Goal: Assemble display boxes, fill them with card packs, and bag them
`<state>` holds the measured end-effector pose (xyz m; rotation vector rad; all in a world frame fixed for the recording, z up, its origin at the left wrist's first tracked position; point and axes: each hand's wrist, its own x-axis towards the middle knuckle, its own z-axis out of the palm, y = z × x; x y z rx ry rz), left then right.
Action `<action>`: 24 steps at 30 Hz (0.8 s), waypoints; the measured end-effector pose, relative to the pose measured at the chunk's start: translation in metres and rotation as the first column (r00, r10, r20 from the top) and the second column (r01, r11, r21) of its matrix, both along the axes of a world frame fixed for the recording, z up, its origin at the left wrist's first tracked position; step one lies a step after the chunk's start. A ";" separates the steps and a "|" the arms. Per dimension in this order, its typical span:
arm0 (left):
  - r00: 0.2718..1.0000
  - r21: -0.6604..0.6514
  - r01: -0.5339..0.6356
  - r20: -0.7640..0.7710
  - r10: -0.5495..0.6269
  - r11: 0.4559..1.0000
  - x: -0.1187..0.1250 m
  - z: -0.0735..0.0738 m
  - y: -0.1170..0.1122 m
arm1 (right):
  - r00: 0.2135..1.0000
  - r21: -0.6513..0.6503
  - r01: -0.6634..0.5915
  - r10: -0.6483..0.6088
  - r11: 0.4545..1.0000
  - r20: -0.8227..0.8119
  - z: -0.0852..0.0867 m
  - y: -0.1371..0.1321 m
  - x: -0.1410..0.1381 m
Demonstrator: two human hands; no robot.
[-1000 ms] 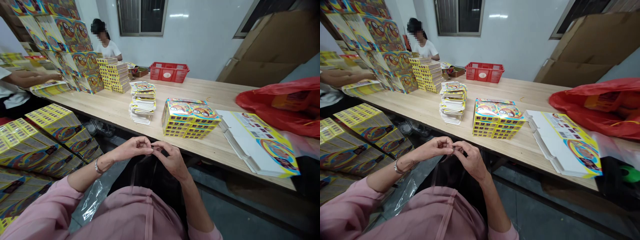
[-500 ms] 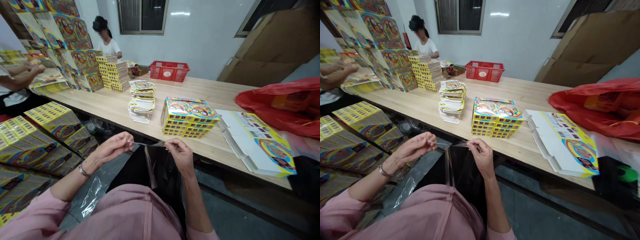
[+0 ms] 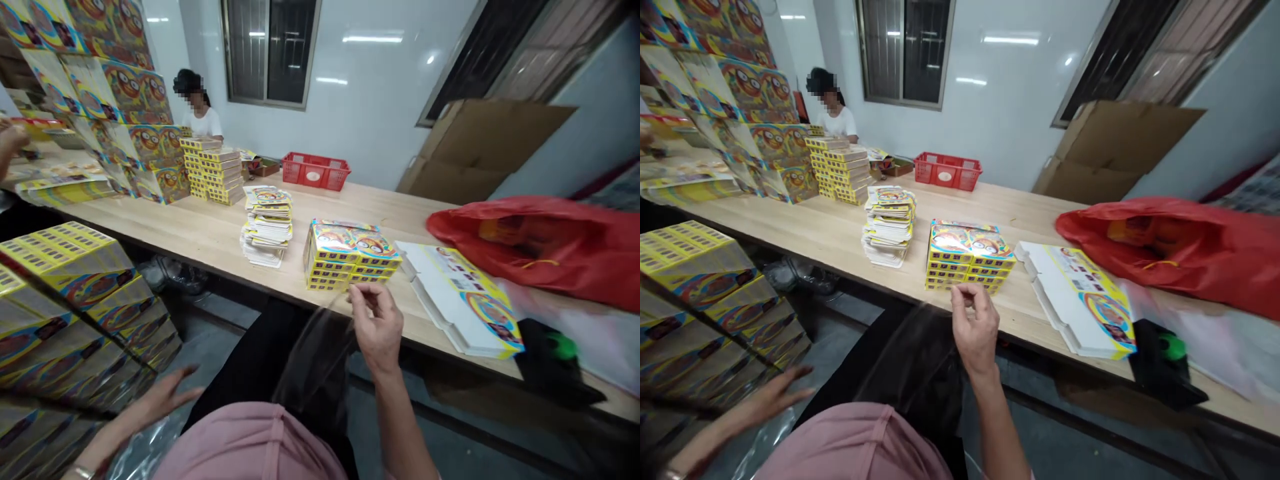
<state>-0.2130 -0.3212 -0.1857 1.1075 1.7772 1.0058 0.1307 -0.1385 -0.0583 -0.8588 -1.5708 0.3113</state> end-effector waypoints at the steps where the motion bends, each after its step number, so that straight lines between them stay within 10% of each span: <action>1: 0.991 0.026 0.122 0.042 -0.123 0.992 0.015 0.012 0.014 | 0.998 0.052 0.017 -0.020 0.998 0.057 0.007 -0.002 -0.003; 5: 0.759 0.475 0.389 0.321 -0.567 0.789 0.111 0.067 0.057 | 0.947 0.287 0.113 -0.190 0.951 0.258 0.035 -0.011 -0.014; 11: 0.844 0.602 0.033 0.411 -0.345 0.798 0.219 0.095 0.075 | 0.741 0.521 0.284 -0.529 0.805 0.413 0.054 -0.013 -0.005; 17: 0.823 0.462 -0.157 0.550 -0.143 0.873 0.205 0.101 0.125 | 0.919 0.181 0.309 -0.342 0.934 0.197 0.054 0.005 0.025; 21: 0.860 0.560 -0.087 0.460 -0.222 0.824 0.179 0.131 0.166 | 0.975 -0.245 0.047 -0.098 0.968 -0.199 0.056 0.028 0.047; 24: 0.906 0.624 0.003 0.330 -0.267 0.782 0.168 0.160 0.202 | 0.933 -0.287 -0.139 0.029 0.948 -0.358 0.058 0.061 0.060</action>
